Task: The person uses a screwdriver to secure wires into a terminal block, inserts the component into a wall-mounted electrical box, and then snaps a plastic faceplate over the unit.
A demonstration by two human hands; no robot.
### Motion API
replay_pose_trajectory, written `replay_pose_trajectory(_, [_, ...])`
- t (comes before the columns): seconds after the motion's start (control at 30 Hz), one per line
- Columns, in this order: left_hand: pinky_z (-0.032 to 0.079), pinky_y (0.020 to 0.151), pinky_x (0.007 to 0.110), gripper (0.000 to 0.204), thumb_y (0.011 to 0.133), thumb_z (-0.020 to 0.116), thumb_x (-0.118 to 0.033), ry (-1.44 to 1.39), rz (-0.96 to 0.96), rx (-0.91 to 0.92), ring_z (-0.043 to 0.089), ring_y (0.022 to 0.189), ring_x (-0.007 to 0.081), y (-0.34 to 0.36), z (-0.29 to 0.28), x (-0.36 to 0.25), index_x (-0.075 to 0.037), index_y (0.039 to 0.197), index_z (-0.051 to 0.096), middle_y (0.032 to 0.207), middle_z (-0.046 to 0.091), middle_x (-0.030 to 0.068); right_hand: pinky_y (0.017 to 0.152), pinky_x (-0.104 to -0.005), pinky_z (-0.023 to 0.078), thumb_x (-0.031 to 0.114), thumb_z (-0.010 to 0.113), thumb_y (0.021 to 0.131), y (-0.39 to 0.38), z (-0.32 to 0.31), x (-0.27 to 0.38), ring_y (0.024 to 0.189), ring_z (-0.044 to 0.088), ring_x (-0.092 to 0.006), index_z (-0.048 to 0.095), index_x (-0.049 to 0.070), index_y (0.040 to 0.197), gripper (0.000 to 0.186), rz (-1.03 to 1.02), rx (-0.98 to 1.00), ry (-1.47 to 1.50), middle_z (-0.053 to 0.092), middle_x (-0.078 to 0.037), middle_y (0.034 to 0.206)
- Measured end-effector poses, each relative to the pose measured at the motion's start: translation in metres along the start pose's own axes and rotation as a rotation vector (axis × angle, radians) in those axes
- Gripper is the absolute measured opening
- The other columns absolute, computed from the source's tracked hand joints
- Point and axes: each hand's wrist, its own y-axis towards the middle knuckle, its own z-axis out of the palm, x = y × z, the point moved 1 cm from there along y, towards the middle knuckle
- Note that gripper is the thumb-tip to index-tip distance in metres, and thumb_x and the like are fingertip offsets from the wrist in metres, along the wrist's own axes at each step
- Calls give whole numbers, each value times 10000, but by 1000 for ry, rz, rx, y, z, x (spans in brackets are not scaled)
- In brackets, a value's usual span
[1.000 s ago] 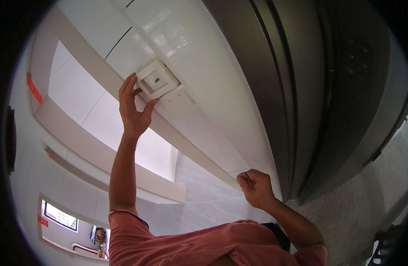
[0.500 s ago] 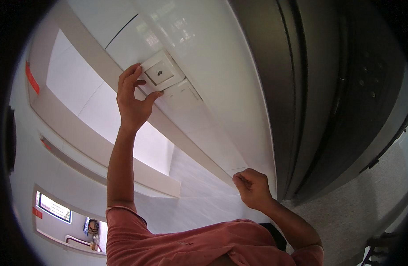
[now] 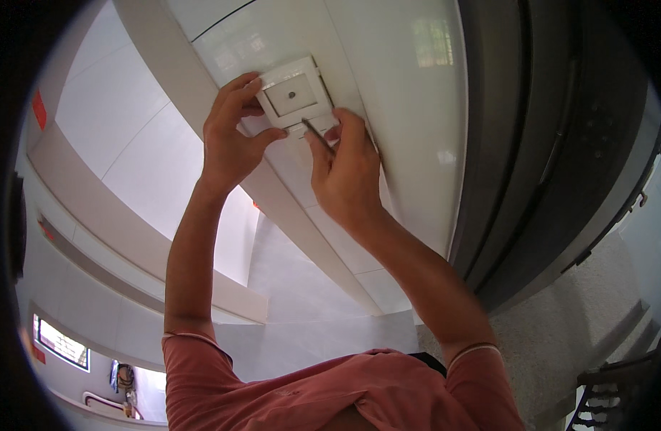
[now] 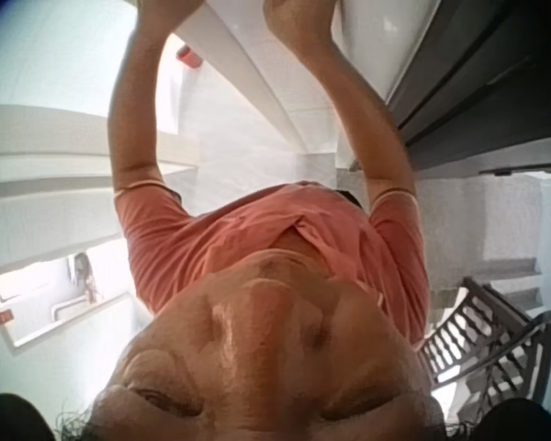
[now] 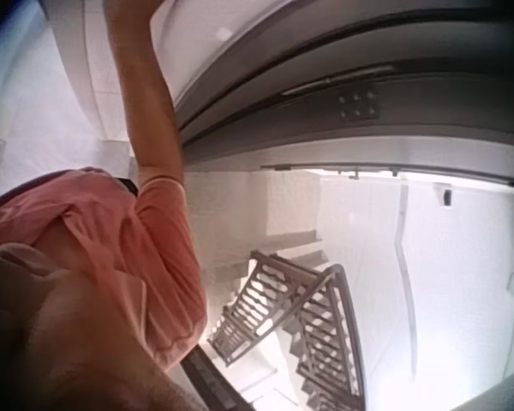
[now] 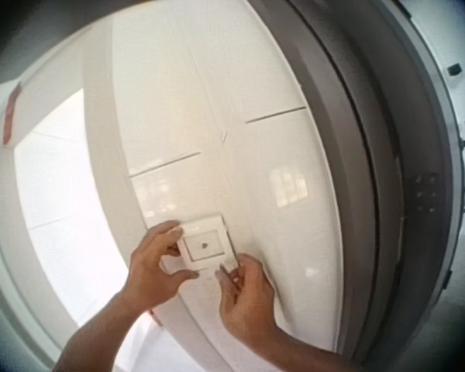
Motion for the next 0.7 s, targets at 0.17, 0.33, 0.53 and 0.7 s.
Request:
replay_pose_trajectory(0.17, [627,880,336,787,646,955,-2,-7,54,-3,718,1013,243,0,4,1,-15,1361,628,1453,599,149,647,-448,518,63,696,969,24,26,-30,715,662,-365,605,-36,1138,216,1,-200,-207,674,-207,863])
replay_pose_trajectory(0.33, [611,865,354,765,677,960,-54,0,84,-12,693,1037,253,-1,5,8,-20,1362,621,1444,593,145,656,-466,501,48,649,985,25,33,-29,749,646,-401,652,-3,917,85,-5,-316,-220,668,-186,829])
replay_pose_trajectory(0.53, [603,885,376,776,680,966,-78,21,157,-43,684,1068,280,-6,14,11,-20,1367,610,1431,587,147,621,-484,500,17,663,937,27,34,-29,736,649,-393,606,7,886,77,-43,-358,-412,643,-176,811])
replay_pose_trajectory(0.7, [568,976,422,734,695,931,-32,71,263,-83,614,1207,359,-5,11,9,29,1347,599,1425,569,191,615,-494,507,-23,649,899,31,32,-18,734,656,-399,618,11,919,50,-131,-334,-525,651,-175,825])
